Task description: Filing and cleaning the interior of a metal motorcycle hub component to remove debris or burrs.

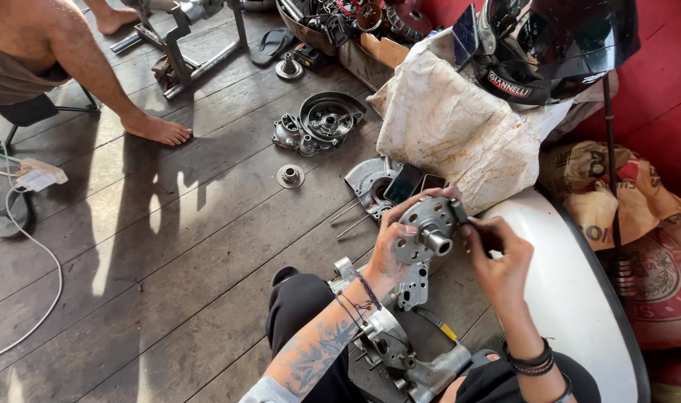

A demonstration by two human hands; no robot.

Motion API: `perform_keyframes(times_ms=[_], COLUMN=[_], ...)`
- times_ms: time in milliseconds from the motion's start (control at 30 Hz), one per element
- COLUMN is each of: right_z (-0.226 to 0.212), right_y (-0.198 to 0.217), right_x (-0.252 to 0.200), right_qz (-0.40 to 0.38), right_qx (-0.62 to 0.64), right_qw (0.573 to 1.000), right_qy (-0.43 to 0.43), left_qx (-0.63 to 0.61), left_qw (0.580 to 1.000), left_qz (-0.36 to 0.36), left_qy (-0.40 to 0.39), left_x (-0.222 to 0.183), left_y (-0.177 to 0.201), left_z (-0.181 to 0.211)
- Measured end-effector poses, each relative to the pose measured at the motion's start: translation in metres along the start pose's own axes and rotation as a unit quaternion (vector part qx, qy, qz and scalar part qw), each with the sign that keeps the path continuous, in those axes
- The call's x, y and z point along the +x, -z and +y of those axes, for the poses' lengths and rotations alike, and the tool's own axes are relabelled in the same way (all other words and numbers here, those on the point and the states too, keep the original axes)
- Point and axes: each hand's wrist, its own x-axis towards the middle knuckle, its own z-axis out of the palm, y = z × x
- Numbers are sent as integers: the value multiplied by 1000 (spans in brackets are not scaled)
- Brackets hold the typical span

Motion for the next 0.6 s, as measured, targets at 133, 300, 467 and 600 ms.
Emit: perform_keyframes(times_ms=[133,300,467,600], right_z=[-12,7,-4,5], right_y=[-5,7,2,4], right_x=[0,4,2,3], right_qz=[-25,0,-17,-10], right_qx=[-8,-41,-38,-33], right_qw=[1000,999,998,999], right_qy=[10,34,43,24], left_qx=[-15,-13,-70,-34], left_qw=[1000,1000,997,998], left_qz=[-12,-6,-6,-6], left_qy=[17,25,40,46], left_x=[3,1,2,2], left_y=[-9,-5,5,10], left_z=[9,2,-4,-10])
